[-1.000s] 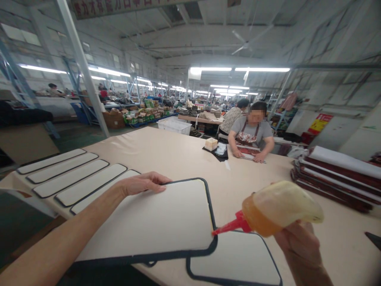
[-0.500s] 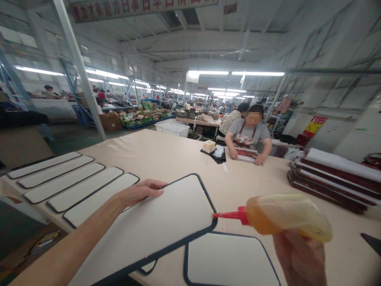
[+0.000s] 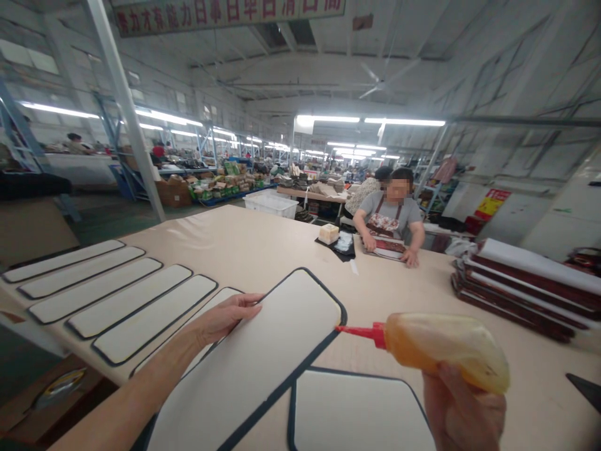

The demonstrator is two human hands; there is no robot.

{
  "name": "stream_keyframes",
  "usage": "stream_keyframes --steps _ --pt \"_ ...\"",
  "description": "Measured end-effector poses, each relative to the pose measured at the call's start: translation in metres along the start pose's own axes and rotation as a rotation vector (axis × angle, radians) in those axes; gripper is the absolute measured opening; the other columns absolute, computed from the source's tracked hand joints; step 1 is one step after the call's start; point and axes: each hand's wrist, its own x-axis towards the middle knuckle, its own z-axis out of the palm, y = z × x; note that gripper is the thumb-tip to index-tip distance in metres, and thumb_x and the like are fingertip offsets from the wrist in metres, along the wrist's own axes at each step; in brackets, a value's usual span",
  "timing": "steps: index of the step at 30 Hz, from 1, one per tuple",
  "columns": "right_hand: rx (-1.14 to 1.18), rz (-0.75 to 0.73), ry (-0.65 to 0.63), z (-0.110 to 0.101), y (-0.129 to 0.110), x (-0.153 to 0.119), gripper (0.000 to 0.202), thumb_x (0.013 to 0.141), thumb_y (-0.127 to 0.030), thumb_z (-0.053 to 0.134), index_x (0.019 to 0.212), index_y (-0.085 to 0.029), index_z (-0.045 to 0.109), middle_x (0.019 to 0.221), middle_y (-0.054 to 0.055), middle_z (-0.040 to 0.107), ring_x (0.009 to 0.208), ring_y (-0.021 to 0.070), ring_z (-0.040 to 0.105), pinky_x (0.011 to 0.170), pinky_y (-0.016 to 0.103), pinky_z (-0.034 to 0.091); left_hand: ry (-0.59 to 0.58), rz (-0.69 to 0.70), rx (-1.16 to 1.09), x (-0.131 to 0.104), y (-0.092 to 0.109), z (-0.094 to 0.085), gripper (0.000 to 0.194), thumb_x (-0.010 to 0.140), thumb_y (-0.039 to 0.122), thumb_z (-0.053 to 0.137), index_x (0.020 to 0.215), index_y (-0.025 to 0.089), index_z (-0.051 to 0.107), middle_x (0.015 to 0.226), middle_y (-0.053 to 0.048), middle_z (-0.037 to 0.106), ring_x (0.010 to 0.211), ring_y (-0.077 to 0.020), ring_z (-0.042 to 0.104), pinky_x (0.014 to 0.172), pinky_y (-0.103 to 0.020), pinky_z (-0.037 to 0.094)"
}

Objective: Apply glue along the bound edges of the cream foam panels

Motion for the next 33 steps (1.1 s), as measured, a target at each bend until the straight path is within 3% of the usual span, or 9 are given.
stream_keyframes --steps 7,15,27,33 --pt "0.020 -0.039 -0.023 0.011 0.005 -0.002 0.034 0.050 -0.021 0.086 0.080 -0.017 0.069 0.068 -0.001 0.065 0.064 0.0121 0.060 0.065 0.020 0.054 0.105 0.018 -0.059 -0.001 -0.011 0.007 0.042 0.072 0.028 0.074 0.111 0.014 0.065 0.093 -0.008 0.073 0.075 -0.0144 0.067 0.068 -0.020 0.051" --pt "0.031 -0.057 -0.071 0.017 0.015 0.003 0.030 0.051 -0.020 0.085 0.077 -0.017 0.068 0.066 -0.001 0.063 0.064 0.0126 0.060 0.065 0.021 0.054 0.170 0.023 -0.097 0.000 -0.026 0.003 0.042 0.071 0.033 0.075 0.107 0.013 0.063 0.088 -0.007 0.073 0.071 -0.0124 0.066 0.066 -0.020 0.050" --pt "-0.028 -0.017 -0.161 0.021 0.028 0.001 0.025 0.057 -0.024 0.081 0.075 -0.016 0.066 0.066 0.002 0.064 0.069 0.0162 0.061 0.068 0.026 0.053 0.205 0.001 -0.100 -0.006 -0.026 0.005 0.044 0.068 0.039 0.076 0.099 0.016 0.054 0.084 -0.004 0.071 0.066 -0.0123 0.063 0.060 -0.022 0.049" --pt "0.000 0.072 -0.185 0.023 0.032 -0.002 0.029 0.054 -0.023 0.082 0.078 -0.017 0.068 0.071 0.002 0.066 0.072 0.0162 0.062 0.070 0.027 0.054 0.223 -0.007 -0.121 -0.006 -0.029 0.001 0.046 0.066 0.041 0.077 0.098 0.017 0.054 0.085 -0.004 0.070 0.067 -0.0129 0.064 0.063 -0.023 0.050"
